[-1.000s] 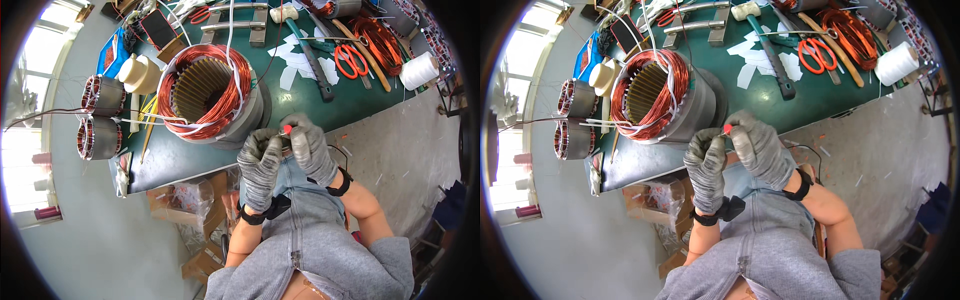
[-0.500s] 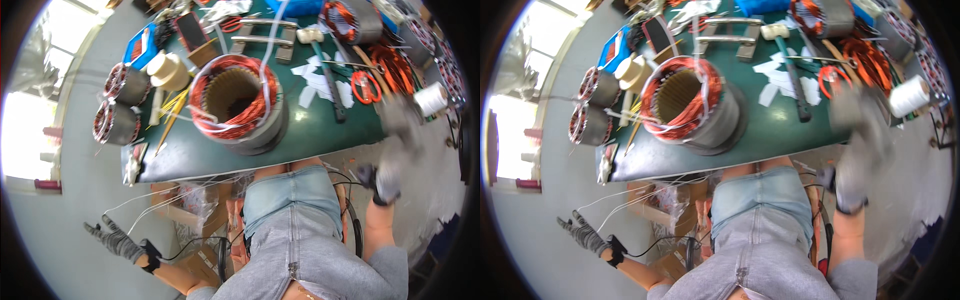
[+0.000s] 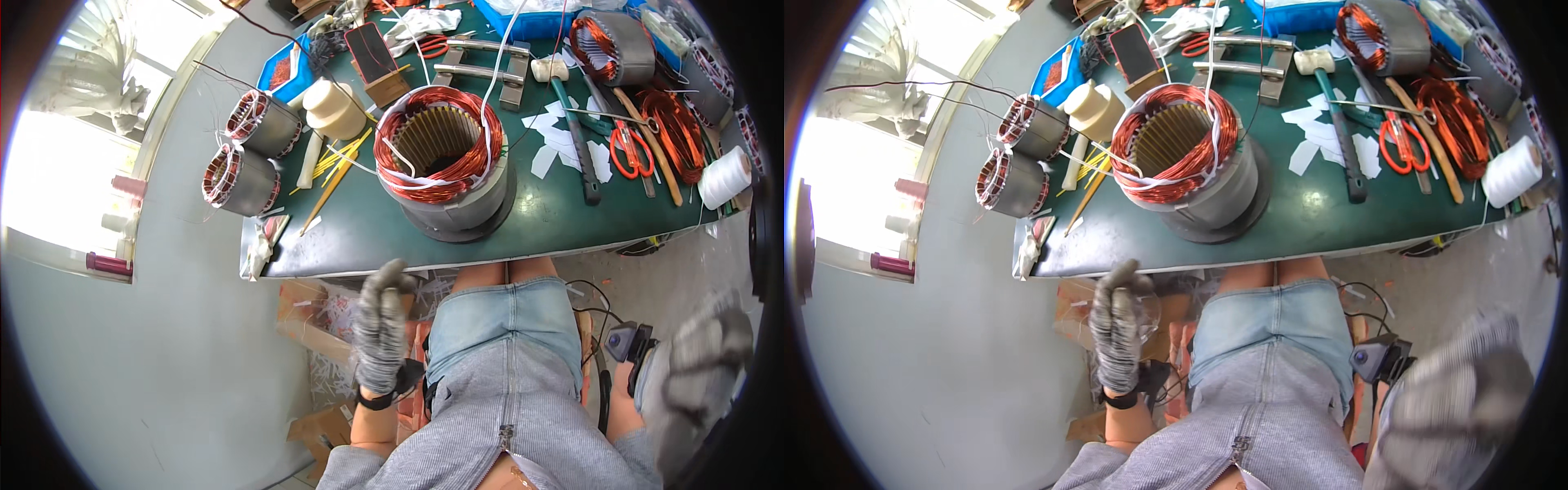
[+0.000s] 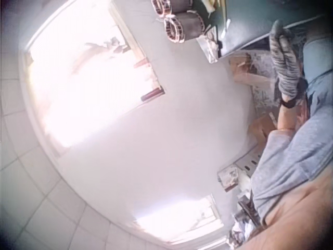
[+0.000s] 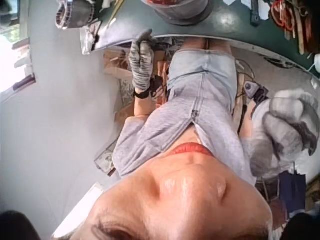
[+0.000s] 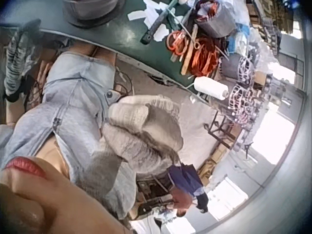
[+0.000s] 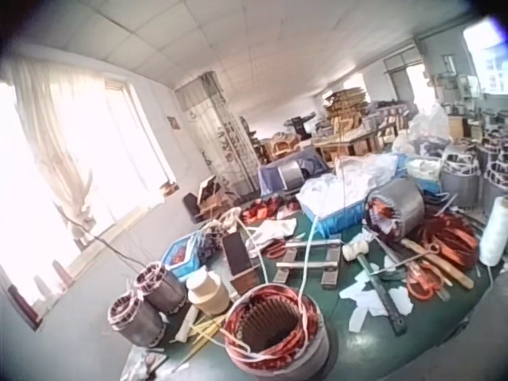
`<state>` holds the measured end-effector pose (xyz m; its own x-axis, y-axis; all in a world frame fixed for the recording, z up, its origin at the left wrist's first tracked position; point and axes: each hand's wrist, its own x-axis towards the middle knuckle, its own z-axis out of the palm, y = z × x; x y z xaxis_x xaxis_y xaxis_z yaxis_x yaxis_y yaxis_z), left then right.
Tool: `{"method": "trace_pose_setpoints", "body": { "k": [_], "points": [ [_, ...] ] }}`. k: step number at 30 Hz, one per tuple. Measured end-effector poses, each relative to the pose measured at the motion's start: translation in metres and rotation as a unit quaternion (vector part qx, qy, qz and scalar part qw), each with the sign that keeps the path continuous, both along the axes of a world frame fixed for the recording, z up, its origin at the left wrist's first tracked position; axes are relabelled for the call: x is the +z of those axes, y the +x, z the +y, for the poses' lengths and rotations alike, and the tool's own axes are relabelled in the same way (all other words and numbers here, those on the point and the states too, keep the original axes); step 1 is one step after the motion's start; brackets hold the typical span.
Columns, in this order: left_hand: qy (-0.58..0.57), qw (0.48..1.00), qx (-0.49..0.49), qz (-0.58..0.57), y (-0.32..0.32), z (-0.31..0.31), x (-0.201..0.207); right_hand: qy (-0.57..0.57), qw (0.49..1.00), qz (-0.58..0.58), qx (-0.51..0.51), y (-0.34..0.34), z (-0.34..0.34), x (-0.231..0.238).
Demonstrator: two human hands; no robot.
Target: The person inserts paper strips into a motor stator, burns the wire ends with a lighter, and then threads a white cord around the copper coils, tying it off and cutting the excess with scissors.
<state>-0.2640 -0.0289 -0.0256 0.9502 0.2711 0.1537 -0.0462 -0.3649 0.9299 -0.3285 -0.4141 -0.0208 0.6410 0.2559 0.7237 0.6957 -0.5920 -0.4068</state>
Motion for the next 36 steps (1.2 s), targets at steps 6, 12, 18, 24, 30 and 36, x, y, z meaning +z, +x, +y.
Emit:
{"method": "trace_pose_setpoints", "body": {
  "k": [6,12,18,24,30,36],
  "points": [
    [-0.233,0.963,-0.135,0.006,0.013,-0.022,-0.009,-0.021,0.997,0.048,0.050,0.055,0.112,0.060],
    [-0.251,0.944,-0.201,-0.080,0.023,-0.053,-0.012,0.012,0.977,0.171,0.127,0.099,0.185,0.016],
    [-0.124,0.948,-0.267,-0.123,0.042,-0.064,-0.008,0.020,0.979,0.171,0.106,0.110,0.185,-0.002],
    [0.369,0.845,-0.104,-0.373,0.102,-0.035,0.005,0.251,0.906,0.326,0.101,0.151,0.162,0.008],
    [0.438,0.830,-0.085,-0.334,0.133,-0.039,0.007,0.168,0.952,0.215,0.141,0.229,0.169,0.011],
    [0.358,0.840,-0.106,-0.394,0.139,-0.034,-0.003,0.212,0.906,0.336,0.145,0.239,0.182,0.009]
  ]
}}
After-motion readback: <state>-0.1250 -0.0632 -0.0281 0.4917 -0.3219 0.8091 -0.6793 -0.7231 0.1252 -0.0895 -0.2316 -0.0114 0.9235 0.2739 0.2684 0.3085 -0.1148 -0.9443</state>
